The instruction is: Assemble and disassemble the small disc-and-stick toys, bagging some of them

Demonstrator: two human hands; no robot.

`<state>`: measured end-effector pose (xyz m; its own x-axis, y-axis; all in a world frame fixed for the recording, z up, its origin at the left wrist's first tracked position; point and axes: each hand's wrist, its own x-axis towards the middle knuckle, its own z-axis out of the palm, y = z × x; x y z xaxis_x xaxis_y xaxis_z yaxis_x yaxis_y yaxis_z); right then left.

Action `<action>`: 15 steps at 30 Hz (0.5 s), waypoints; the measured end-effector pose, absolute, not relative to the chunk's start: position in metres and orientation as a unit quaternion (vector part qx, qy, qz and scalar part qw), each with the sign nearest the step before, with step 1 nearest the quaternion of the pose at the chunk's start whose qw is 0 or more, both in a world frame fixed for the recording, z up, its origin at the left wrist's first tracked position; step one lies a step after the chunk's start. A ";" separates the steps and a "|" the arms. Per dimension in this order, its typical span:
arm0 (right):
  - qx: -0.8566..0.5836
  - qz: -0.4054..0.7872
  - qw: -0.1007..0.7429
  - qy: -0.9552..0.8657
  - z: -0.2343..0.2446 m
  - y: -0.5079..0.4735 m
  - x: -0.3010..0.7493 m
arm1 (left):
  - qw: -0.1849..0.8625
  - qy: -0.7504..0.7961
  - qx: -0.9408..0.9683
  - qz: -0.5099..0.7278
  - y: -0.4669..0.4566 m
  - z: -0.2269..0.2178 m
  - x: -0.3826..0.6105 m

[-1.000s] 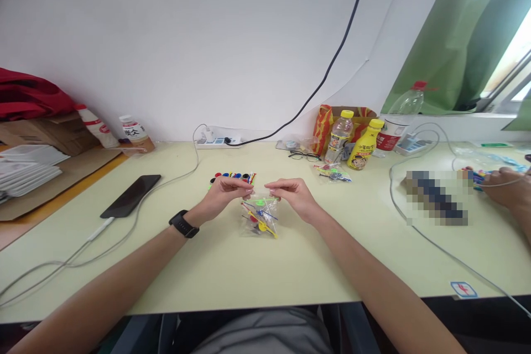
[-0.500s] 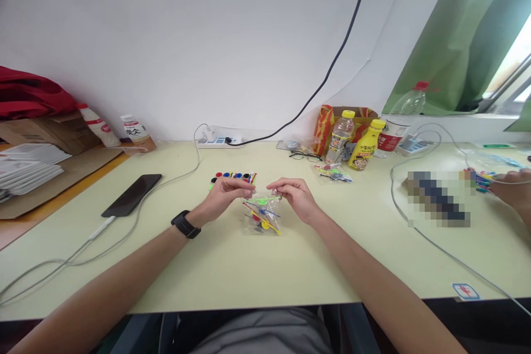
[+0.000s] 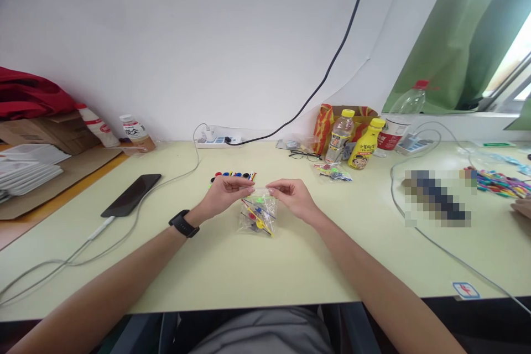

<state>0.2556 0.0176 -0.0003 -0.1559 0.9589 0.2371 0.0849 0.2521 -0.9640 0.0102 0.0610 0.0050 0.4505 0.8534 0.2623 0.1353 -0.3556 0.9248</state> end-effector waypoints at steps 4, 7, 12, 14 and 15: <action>-0.428 0.438 0.497 -0.615 0.000 0.019 0.258 | 0.436 0.343 0.743 0.374 0.063 0.011 0.008; -0.428 0.443 0.502 -0.607 0.001 0.020 0.260 | 0.470 0.329 0.732 0.368 0.064 0.013 0.007; -0.405 0.456 0.511 -0.606 0.002 0.022 0.264 | 0.501 0.330 0.694 0.398 0.067 0.008 0.007; -0.396 0.461 0.514 -0.605 0.002 0.022 0.265 | 0.506 0.332 0.686 0.405 0.068 0.005 0.006; -0.394 0.459 0.516 -0.606 0.002 0.023 0.265 | 0.508 0.333 0.683 0.405 0.069 0.003 0.006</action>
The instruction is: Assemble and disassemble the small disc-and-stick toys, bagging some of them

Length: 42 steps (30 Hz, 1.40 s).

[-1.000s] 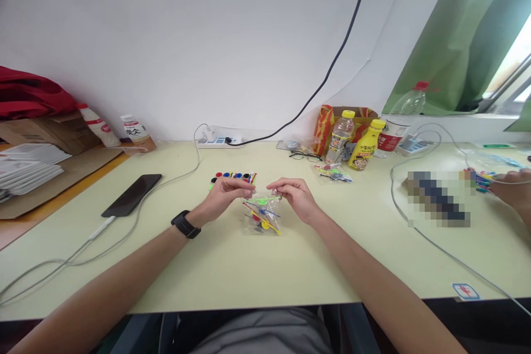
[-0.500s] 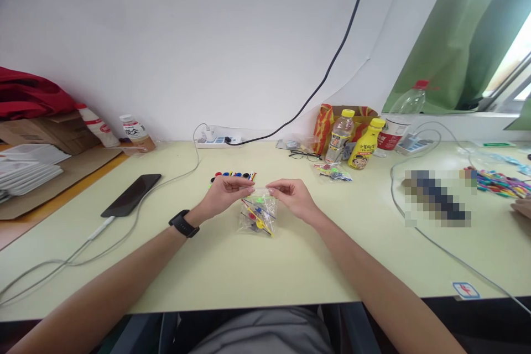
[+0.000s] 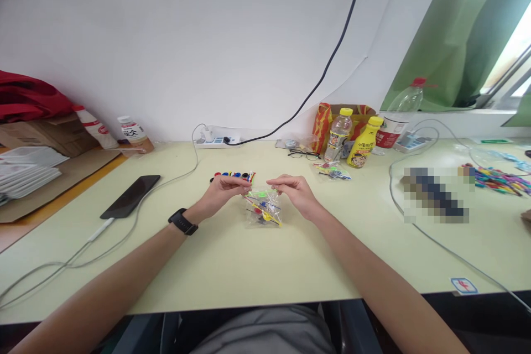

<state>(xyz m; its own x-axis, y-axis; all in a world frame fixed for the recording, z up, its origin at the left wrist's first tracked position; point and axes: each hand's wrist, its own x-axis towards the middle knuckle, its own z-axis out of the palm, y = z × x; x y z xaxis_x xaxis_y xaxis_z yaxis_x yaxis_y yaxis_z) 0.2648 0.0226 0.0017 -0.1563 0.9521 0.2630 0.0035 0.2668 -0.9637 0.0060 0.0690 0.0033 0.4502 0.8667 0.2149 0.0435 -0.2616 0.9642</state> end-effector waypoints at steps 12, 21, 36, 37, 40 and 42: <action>-0.434 0.453 0.495 -0.601 -0.002 0.020 0.258 | 0.496 0.339 0.683 0.415 0.066 0.003 0.008; -0.436 0.421 0.521 -0.601 0.000 0.020 0.258 | 0.410 0.324 0.759 0.389 0.069 -0.003 0.009; -0.381 0.402 0.515 -0.654 0.007 0.016 0.262 | 0.498 0.323 0.685 0.422 0.055 0.009 0.012; -0.388 0.409 0.508 -0.651 0.008 0.015 0.262 | 0.492 0.321 0.689 0.424 0.054 0.009 0.013; -0.412 0.421 0.478 -0.652 0.011 0.013 0.261 | 0.466 0.308 0.715 0.421 0.052 0.010 0.013; -0.415 0.414 0.461 -0.666 0.012 0.012 0.260 | 0.454 0.294 0.733 0.412 0.051 0.011 0.014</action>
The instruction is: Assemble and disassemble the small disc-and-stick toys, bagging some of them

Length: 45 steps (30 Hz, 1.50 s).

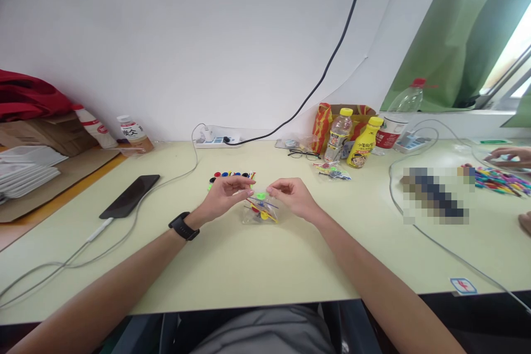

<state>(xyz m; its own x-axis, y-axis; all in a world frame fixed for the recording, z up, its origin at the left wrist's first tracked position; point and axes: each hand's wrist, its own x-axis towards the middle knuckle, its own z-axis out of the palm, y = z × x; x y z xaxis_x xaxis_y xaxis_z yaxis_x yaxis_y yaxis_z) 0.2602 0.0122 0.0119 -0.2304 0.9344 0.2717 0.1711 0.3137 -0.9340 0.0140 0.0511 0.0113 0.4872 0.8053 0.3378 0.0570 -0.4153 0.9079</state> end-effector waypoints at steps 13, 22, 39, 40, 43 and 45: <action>-0.421 0.303 0.420 -0.745 0.017 0.005 0.254 | 0.416 0.295 0.787 0.348 0.045 0.013 0.020; -0.416 0.313 0.378 -0.765 0.030 0.005 0.270 | 0.362 0.320 0.810 0.333 0.050 0.025 0.012; -0.417 -0.024 0.275 -0.866 0.042 -0.078 0.320 | 0.148 0.233 0.928 0.250 0.010 0.042 0.006; -0.431 -0.088 0.261 -0.859 0.040 -0.083 0.330 | 0.145 0.241 0.926 0.253 0.010 0.041 0.003; -0.460 -0.240 0.188 -0.834 0.024 -0.090 0.356 | 0.128 0.260 0.927 0.238 0.015 0.033 -0.008; -0.453 -0.275 0.143 -0.836 0.006 -0.087 0.369 | 0.135 0.267 0.927 0.228 0.017 0.027 -0.014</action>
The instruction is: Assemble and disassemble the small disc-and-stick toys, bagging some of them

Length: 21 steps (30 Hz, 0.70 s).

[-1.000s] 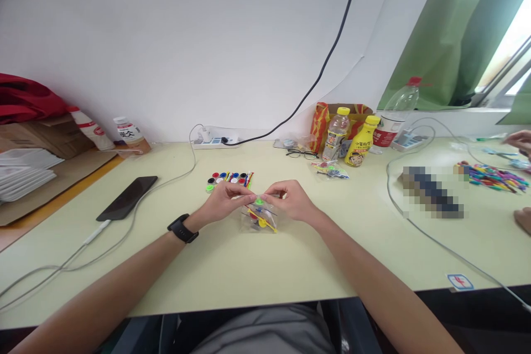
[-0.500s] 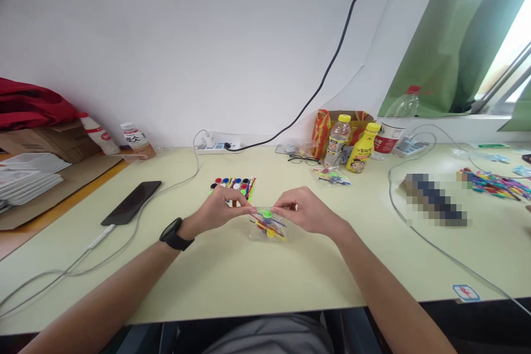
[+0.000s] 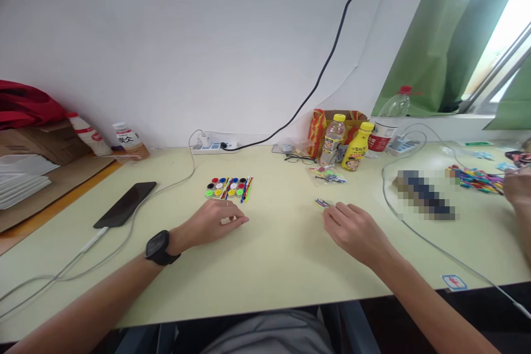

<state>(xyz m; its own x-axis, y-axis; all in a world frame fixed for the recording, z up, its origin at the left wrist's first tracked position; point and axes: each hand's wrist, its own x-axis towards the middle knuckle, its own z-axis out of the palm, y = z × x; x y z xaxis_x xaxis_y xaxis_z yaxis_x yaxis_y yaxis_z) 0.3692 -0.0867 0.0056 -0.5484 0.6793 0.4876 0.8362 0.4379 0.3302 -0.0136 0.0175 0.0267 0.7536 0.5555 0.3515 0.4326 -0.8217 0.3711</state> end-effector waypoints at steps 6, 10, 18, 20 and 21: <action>-0.457 -0.295 0.133 -0.829 -0.047 -0.058 0.390 | 0.191 0.283 0.908 0.244 0.019 0.014 -0.016; -0.508 -0.294 0.125 -0.800 -0.052 -0.039 0.395 | 0.193 0.290 0.903 0.250 0.020 0.009 -0.016; -0.505 -0.241 0.132 -0.818 -0.046 -0.025 0.406 | 0.168 0.320 0.905 0.226 0.019 0.004 -0.016; -0.506 -0.250 0.136 -0.814 -0.046 -0.027 0.406 | 0.141 0.331 0.902 0.239 0.020 0.005 -0.015; -0.505 -0.257 0.142 -0.812 -0.046 -0.029 0.404 | 0.124 0.335 0.900 0.252 0.021 0.007 -0.015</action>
